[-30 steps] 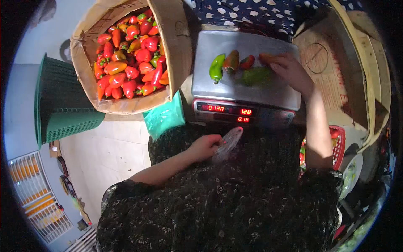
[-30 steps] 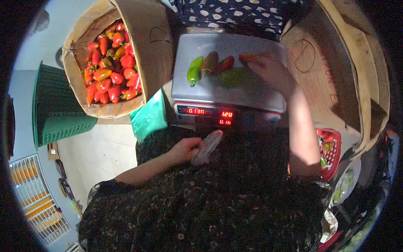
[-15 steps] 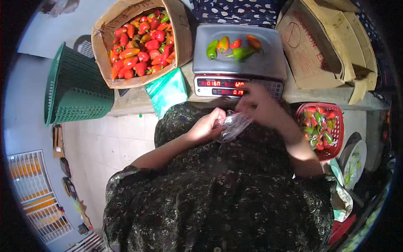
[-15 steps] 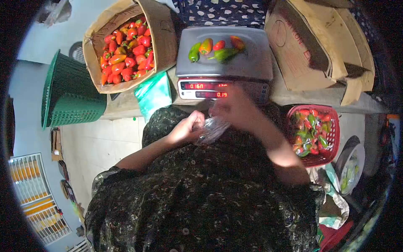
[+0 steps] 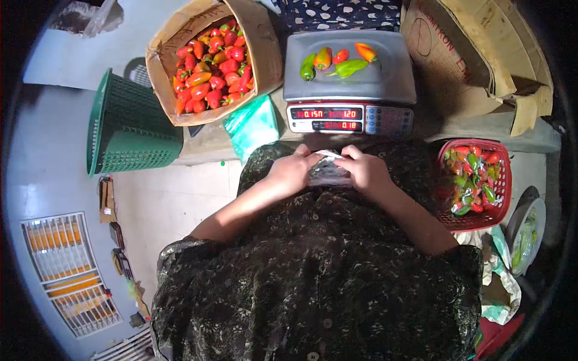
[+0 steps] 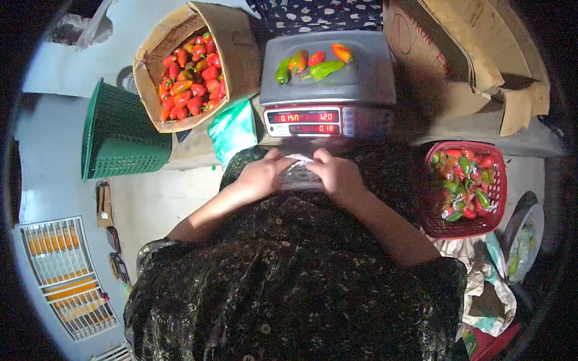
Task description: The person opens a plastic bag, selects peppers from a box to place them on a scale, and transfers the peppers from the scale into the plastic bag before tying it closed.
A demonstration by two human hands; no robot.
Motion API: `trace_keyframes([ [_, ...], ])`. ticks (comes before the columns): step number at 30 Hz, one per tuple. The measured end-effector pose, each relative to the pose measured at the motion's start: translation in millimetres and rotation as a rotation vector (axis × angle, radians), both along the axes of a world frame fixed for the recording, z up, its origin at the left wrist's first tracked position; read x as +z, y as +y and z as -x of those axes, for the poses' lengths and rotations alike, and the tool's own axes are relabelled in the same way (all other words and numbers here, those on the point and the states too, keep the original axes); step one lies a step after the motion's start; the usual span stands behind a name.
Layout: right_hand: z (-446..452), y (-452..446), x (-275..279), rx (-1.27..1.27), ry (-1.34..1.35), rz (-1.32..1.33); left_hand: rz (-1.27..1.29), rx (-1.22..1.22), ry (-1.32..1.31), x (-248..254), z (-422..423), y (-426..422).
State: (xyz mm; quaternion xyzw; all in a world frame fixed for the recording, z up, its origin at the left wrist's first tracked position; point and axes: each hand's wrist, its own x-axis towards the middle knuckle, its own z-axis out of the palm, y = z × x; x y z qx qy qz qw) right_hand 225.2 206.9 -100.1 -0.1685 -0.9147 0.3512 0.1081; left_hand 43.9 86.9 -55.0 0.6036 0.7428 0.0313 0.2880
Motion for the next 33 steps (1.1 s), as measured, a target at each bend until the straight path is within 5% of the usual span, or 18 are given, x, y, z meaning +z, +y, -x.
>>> trace_keyframes([
  [4,-5.2,16.3,-2.7,-0.075,-0.003,0.058,-0.021,-0.174,-0.175,-7.0,5.6,22.2],
  [5,-6.5,20.4,2.7,-0.112,0.024,0.090,-0.288,-0.272,-0.248,-8.0,13.1,33.7],
  [7,-10.8,27.5,-5.7,-0.168,0.029,0.039,-0.364,-0.108,-0.407,6.0,21.5,65.5],
  [10,-14.8,41.1,-18.6,-0.192,0.137,-0.085,-0.748,-0.068,-0.058,12.3,39.2,121.4],
  [14,-26.5,65.5,-3.2,-0.289,0.240,0.052,-0.684,-0.098,0.576,-3.5,40.7,176.9],
  [18,-51.5,99.1,4.7,-0.454,0.281,-0.065,-0.612,-0.200,0.728,-24.2,38.4,197.3],
  [21,-65.9,106.7,17.1,-0.579,0.269,0.095,-0.636,-0.187,0.680,-24.3,34.4,196.0],
  [24,-66.1,98.4,11.1,-0.514,0.271,0.277,-0.635,-0.154,0.664,-25.3,31.1,189.7],
  [26,-47.2,71.0,5.8,-0.293,0.362,0.678,-0.707,-0.159,0.573,-31.9,29.0,192.6],
  [28,-19.2,39.3,-4.4,-0.012,0.394,0.448,-0.766,-0.201,0.542,-33.8,22.2,204.8],
  [29,-12.5,27.2,-7.0,0.054,0.311,0.591,-0.844,-0.221,0.573,-38.8,19.1,214.6],
  [31,2.0,11.3,-16.6,0.148,0.181,0.879,-0.547,-0.105,0.684,-34.7,0.3,239.9],
  [32,7.2,11.8,-25.8,0.167,0.125,1.022,-0.732,-0.124,0.821,-57.7,-0.2,255.9],
  [33,12.4,13.7,-36.4,0.116,0.006,1.060,-0.638,-0.141,0.739,-52.1,-4.0,263.1],
])
